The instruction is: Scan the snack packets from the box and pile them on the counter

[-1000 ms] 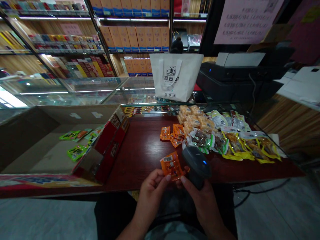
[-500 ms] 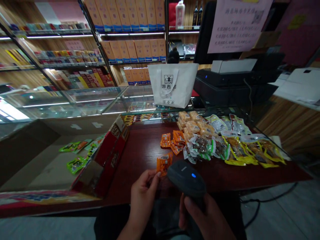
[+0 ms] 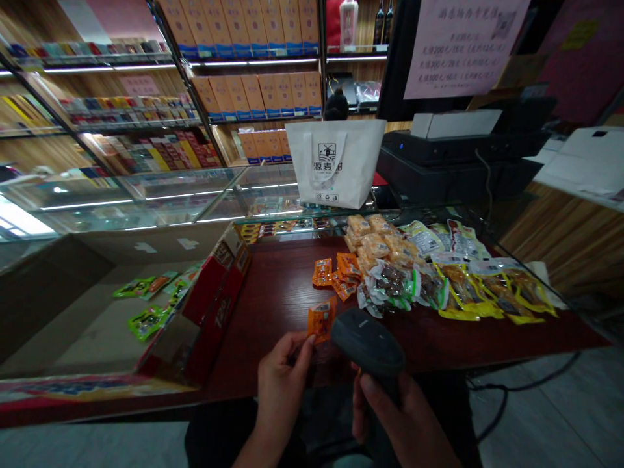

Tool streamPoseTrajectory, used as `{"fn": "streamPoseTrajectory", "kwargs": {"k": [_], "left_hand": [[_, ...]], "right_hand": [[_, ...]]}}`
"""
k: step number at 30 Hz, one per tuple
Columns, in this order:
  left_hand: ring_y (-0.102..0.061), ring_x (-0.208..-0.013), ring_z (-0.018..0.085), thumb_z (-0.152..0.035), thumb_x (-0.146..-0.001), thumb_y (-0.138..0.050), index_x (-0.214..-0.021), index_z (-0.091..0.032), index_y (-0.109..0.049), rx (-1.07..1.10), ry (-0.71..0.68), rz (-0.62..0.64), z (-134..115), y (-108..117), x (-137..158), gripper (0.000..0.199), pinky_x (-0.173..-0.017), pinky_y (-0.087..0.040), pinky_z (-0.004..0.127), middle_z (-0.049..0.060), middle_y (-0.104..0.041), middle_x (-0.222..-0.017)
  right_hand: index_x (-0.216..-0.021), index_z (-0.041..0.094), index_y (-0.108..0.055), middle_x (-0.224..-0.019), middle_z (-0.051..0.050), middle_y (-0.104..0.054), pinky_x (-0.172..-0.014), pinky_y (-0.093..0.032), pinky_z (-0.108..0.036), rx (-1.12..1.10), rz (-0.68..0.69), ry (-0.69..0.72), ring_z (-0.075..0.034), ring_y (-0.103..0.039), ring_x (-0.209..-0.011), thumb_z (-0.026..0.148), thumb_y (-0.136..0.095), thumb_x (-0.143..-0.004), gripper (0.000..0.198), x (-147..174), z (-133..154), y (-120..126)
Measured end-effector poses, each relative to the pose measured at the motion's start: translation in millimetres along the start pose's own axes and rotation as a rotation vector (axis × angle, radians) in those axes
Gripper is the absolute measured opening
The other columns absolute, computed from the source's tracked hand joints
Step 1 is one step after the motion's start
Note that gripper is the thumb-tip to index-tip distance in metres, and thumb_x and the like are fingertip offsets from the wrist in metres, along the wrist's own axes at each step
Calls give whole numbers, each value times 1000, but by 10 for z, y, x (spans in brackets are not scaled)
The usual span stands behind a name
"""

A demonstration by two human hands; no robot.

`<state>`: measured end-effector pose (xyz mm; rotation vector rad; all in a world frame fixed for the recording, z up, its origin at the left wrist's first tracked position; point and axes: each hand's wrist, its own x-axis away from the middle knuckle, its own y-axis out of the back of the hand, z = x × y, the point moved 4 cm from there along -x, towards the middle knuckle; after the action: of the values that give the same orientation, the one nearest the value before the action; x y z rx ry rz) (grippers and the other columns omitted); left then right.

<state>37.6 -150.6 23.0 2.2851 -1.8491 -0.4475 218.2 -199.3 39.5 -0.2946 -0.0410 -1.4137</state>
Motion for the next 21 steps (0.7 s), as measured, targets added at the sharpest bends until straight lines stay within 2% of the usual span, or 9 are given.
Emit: {"fn": "streamPoseTrajectory", "kwargs": {"k": [3,6,9,11,17,21], "left_hand": [[-75,-78,21,-38,-84,-68,-86,-19,-75,47,62,9,73,-27,-19,21,-72,-56,26,4,-80,-84],[-75,-75,21,-43,-79,-74,-86,-17,-72,205,190,30,183,-62,-108,27,-69,-57,26,5,-79,-81],[-76,-73,22,-45,-69,-82,-84,-15,-68,370,306,46,248,-100,-302,36,-67,-59,27,7,-78,-77],[-77,-72,21,-39,-66,-86,-84,-14,-66,428,355,49,240,-137,-477,37,-66,-60,26,7,-78,-76],[-75,-65,16,-15,-82,-73,-87,-14,-57,449,429,115,136,-398,-922,17,-63,-60,22,9,-77,-75],[-73,-58,15,-13,-86,-69,-96,-18,-48,381,447,164,191,-574,-1014,23,-57,-59,22,5,-75,-69]], "right_hand": [[-83,17,-63,-54,-1,-66,-55,-49,-26,-13,-25,-16,-15,-61,-50,72,-64,-84,55,-18,-58,37],[-79,17,-62,-54,-2,-67,-56,-49,-26,2,-35,-13,-15,-62,-51,70,-65,-85,53,-53,-142,112],[-88,16,-63,-54,-1,-66,-54,-49,-27,-26,-96,-6,-16,-61,-50,70,-63,-86,53,-115,-239,240],[-97,15,-63,-58,0,-66,-52,-49,-26,-78,-174,0,-15,-60,-50,70,-65,-84,56,-167,-303,344],[-106,12,-63,-65,2,-65,-45,-47,-24,-168,-379,17,-13,-58,-48,67,-73,-79,62,-297,-467,559],[-104,10,-64,-60,2,-64,-43,-46,-23,-181,-395,11,-13,-57,-45,69,-75,-76,66,-326,-532,566]]}}
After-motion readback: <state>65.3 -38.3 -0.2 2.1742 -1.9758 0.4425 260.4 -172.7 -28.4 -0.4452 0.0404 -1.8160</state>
